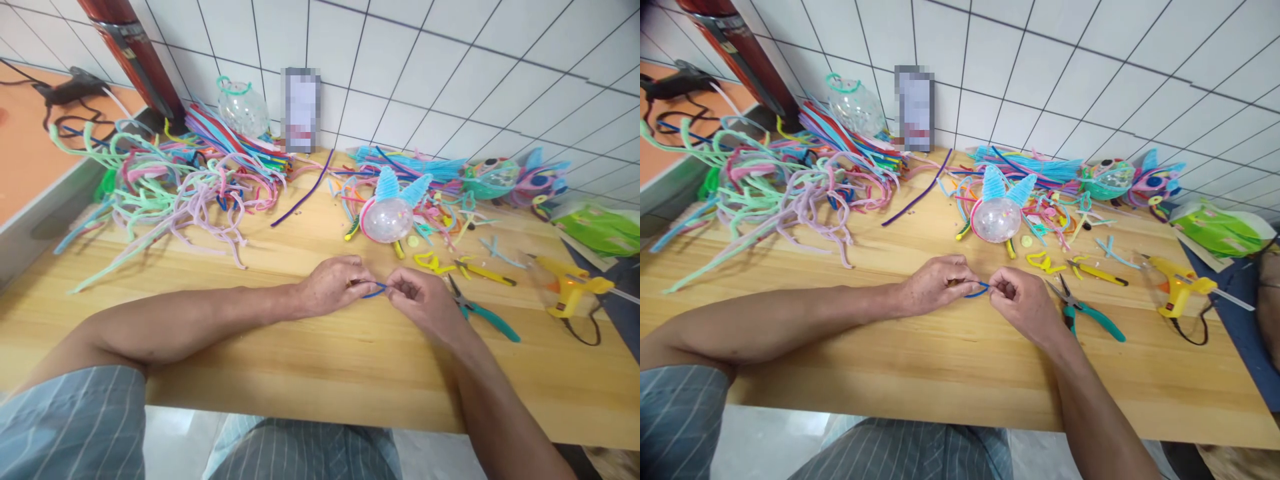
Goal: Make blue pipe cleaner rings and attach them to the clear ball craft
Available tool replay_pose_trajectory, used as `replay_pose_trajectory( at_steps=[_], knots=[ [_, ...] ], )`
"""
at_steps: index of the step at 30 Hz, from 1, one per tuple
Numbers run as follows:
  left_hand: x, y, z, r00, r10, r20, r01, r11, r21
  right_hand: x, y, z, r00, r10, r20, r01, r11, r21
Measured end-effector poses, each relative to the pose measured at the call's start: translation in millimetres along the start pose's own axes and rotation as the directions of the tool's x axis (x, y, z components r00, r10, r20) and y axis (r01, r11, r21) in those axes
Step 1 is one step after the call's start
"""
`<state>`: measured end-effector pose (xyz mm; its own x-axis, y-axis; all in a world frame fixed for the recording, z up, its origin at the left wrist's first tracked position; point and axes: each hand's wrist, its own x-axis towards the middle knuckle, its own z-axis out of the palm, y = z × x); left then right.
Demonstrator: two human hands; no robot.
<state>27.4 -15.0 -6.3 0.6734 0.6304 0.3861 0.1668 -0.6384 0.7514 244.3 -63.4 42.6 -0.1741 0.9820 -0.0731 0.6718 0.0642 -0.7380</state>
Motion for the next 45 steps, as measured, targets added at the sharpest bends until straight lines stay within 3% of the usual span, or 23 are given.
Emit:
replay_pose_trajectory(
  at_steps=[3, 11, 18, 37, 45],
  knots=[
    [1.3, 1.3, 0.6, 1.000, -0.013, 0.010, 0.013, 0.999, -0.039, -0.2, -1.9, -1.1, 1.000, -0.022, 0.000, 0.022, 1.000, -0.015],
    [4.6, 0.0, 1.1, 0.985, -0.148, -0.091, 0.128, 0.972, -0.199, 1.7, -0.2, -6.9, 0.998, 0.029, -0.051, -0.027, 0.999, 0.031],
    [4.9, 1.4, 1.1, 0.955, -0.291, 0.059, 0.290, 0.869, -0.400, 1.4, -4.5, -7.8, 0.997, 0.046, -0.055, -0.042, 0.997, 0.068],
    [4.0, 4.3, 0.4, 0.935, -0.336, 0.116, 0.348, 0.796, -0.495, 3.1, -1.9, -7.3, 0.992, 0.071, -0.108, -0.059, 0.992, 0.114],
    [5.1, 9.5, -5.6, 0.922, -0.318, 0.223, 0.388, 0.757, -0.525, -0.9, -7.2, -4.7, 0.998, -0.004, -0.063, 0.007, 0.999, 0.039]
  ],
)
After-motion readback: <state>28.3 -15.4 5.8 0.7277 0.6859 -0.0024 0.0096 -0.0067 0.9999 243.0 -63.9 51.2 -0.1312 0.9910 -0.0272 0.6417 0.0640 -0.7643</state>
